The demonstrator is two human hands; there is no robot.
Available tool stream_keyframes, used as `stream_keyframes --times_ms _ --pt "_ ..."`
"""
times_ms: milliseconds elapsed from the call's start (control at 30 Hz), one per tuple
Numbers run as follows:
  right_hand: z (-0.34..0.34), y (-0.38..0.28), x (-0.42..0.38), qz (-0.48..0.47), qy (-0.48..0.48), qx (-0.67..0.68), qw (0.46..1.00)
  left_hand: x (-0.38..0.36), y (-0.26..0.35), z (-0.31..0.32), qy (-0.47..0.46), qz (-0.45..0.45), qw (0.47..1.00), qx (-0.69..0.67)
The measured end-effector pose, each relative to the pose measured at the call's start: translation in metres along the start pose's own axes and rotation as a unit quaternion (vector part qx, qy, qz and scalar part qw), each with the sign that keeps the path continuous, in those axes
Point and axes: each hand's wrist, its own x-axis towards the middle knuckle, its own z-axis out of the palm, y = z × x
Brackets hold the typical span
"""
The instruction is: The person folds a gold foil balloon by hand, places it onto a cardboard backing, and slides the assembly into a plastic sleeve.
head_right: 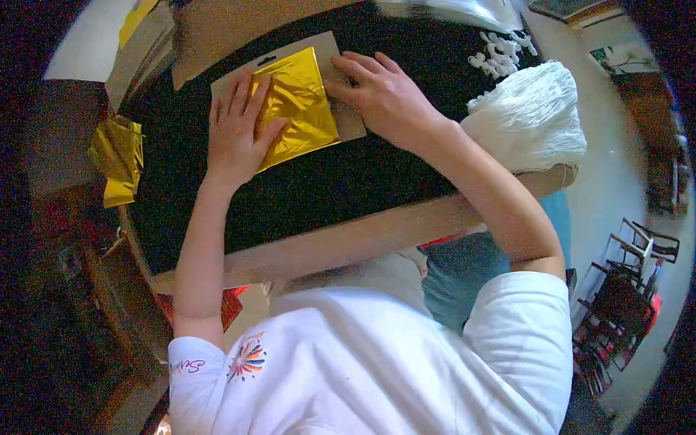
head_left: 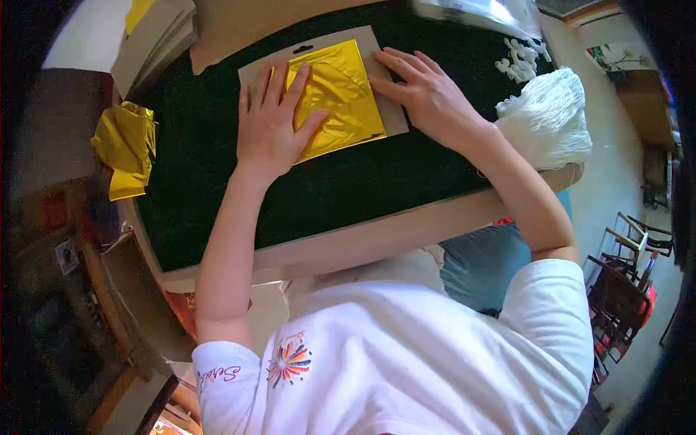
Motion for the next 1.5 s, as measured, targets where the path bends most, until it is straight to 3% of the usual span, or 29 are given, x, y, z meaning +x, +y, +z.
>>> stream_keyframes --times_ms 167,467,600,667,800,867,1000,1067,1167,1300,1367,1400,1467,1500 --pt "0.001 0.001 0.0 0.007 -0.006 0.015 1.0 0.002 0.0 -0.002 -0.02 -0.005 1.0 0.01" --pt "0.002 -0.002 -0.006 -0.063 -0.022 0.087 0.994 0.001 -0.001 -0.001 -0.031 -0.003 0.999 0.016" --pt "-0.001 0.0 0.0 -0.044 -0.03 0.144 0.988 0.001 -0.002 0.0 -0.028 0.0 0.999 0.016" --pt "-0.005 -0.005 0.008 0.084 -0.019 0.28 0.956 0.001 -0.002 0.001 -0.039 0.003 0.999 0.021" --pt "0.0 -0.014 0.024 0.126 0.046 0.34 0.931 0.002 -0.003 0.002 -0.021 0.01 1.0 0.018" --pt "-0.01 -0.021 0.035 0.242 0.004 0.383 0.891 0.001 -0.003 0.003 -0.023 0.008 1.0 0.02" --pt "0.03 0.005 0.065 0.329 0.118 0.311 0.884 0.001 -0.005 0.005 -0.011 0.016 1.0 0.02" --pt "-0.01 0.009 0.065 0.375 0.002 0.383 0.844 0.002 -0.004 0.006 -0.014 0.012 1.0 0.023" --pt "-0.022 0.007 0.08 0.414 -0.072 0.393 0.818 0.0 -0.004 0.008 -0.002 0.008 1.0 0.009" --pt "-0.015 0.005 0.094 0.44 -0.116 0.358 0.816 0.001 -0.002 0.007 0.001 0.006 1.0 0.023" --pt "0.004 -0.007 0.095 0.402 -0.008 0.17 0.9 0.0 -0.001 0.006 0.004 0.005 1.0 0.014" --pt "-0.004 -0.004 0.096 0.4 -0.011 0.169 0.901 0.0 0.0 0.005 0.0 0.003 1.0 0.023" --pt "-0.028 0.01 0.103 0.412 -0.162 0.344 0.828 0.0 0.001 0.005 -0.002 -0.003 0.999 0.032" --pt "-0.021 0.006 0.108 0.387 -0.14 0.285 0.865 0.0 0.001 0.005 0.002 -0.002 1.0 0.026"
